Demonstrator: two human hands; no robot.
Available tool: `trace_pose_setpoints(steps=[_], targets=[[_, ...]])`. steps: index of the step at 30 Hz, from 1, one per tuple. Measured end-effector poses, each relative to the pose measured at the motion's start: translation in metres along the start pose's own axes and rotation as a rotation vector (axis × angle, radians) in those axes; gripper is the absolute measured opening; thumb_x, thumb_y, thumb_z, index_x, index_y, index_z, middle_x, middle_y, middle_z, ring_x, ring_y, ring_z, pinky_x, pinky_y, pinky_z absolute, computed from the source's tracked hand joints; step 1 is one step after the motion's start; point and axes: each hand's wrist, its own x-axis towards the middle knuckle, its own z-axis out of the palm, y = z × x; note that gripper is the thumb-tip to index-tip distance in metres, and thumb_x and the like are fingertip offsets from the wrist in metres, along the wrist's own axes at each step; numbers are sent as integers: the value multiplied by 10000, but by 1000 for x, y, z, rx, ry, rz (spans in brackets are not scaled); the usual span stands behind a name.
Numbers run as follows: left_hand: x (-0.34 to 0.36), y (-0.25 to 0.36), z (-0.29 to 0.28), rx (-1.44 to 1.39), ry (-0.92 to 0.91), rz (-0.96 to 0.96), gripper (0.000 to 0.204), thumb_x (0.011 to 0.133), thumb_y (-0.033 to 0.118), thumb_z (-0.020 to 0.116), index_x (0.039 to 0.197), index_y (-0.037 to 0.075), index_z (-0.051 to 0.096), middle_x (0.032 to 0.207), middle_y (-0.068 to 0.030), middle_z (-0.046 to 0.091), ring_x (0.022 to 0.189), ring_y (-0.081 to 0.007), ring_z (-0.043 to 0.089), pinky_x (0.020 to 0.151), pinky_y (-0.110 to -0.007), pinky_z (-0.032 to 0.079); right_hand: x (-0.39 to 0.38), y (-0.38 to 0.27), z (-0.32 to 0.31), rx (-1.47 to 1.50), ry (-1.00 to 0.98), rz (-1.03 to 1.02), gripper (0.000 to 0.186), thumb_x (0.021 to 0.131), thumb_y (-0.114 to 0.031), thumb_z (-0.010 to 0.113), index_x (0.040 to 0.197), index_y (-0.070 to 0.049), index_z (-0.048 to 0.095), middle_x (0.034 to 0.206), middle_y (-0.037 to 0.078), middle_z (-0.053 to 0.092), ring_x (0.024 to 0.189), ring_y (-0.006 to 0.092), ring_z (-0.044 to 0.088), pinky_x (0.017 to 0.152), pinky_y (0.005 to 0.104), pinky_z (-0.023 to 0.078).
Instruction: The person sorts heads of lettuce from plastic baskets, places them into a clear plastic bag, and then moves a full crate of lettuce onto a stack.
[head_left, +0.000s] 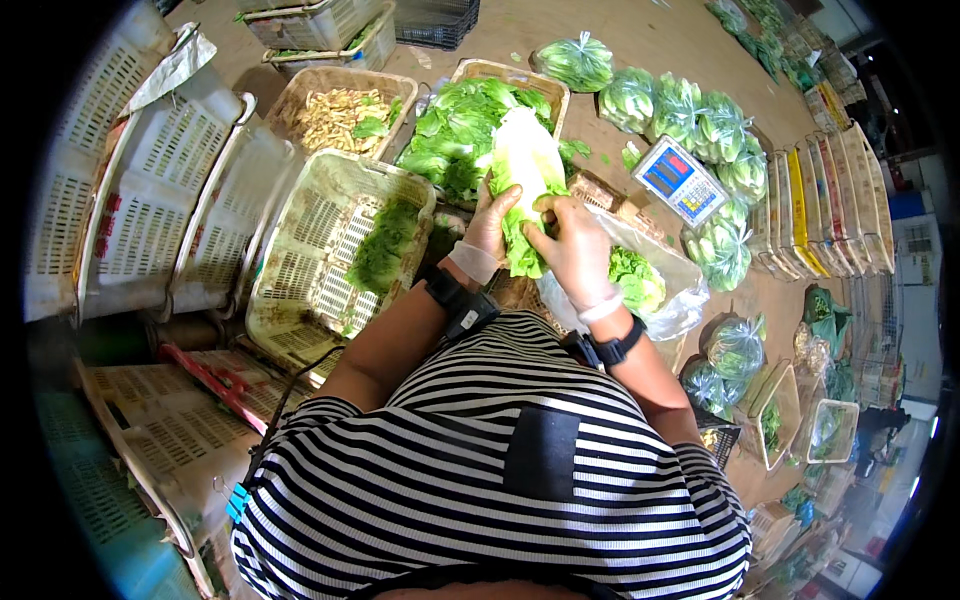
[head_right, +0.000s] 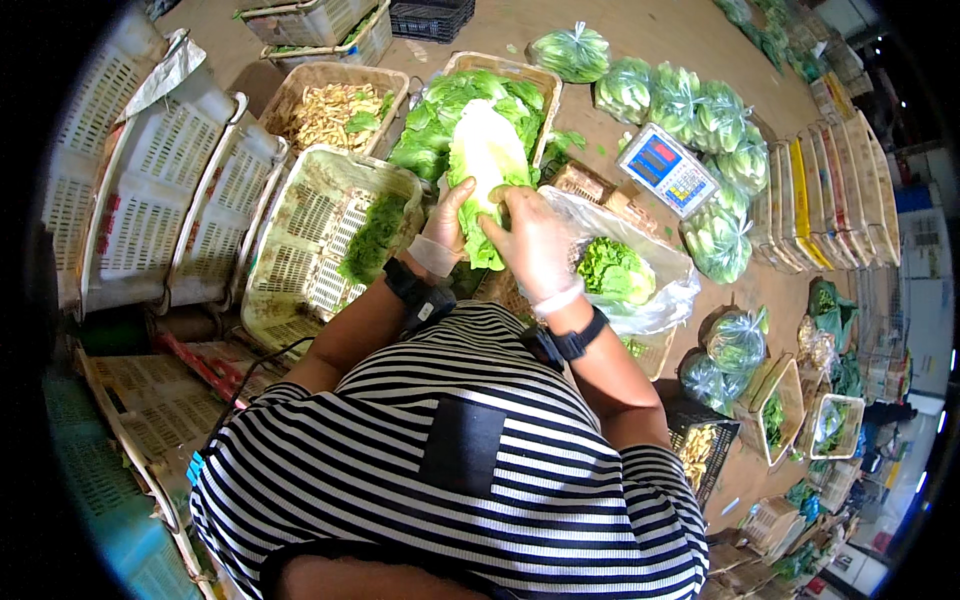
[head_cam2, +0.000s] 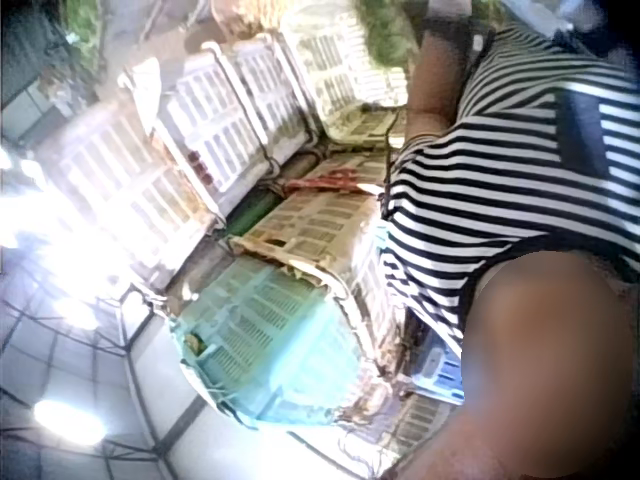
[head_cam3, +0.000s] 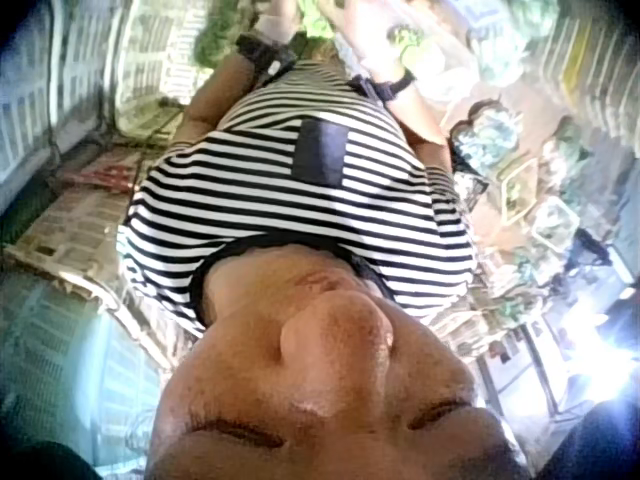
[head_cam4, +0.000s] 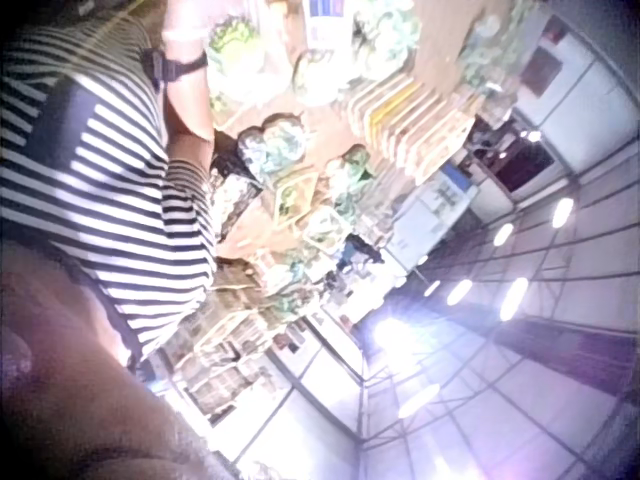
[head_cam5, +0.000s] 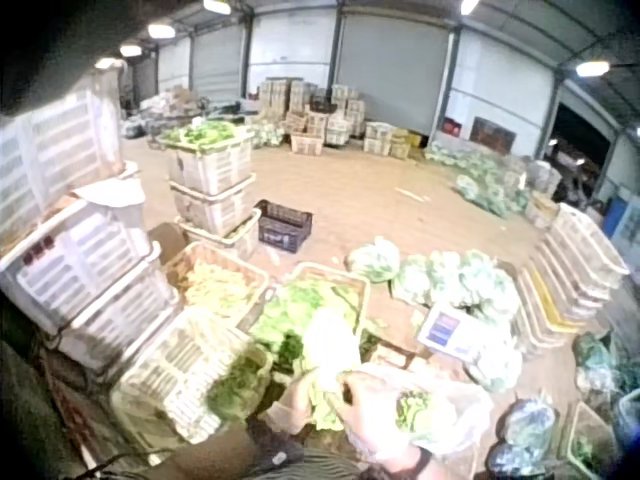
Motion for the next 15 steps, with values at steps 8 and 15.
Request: trace_pose_setpoints(steps=[8,15], targets=[[11,-1,-43,73,60,65,691,794,94,595,1376,87,223,1196,-116,480,1055,-220,497,873,-336,442,7,16,9,583,-261,291,50,764,-64,635,773,-27,603,713,66,596,616,130,548,581,237,442],[-4,36,-32,-81,115,-116,538,813,463,557,1170,66,492,1036,-88,590,923,-239,581,803,-384,497,18,-23,-16,680,-930,-115,151,767,-112,648,903,-54,618,926,61,643,838,206,603,768,300,474]])
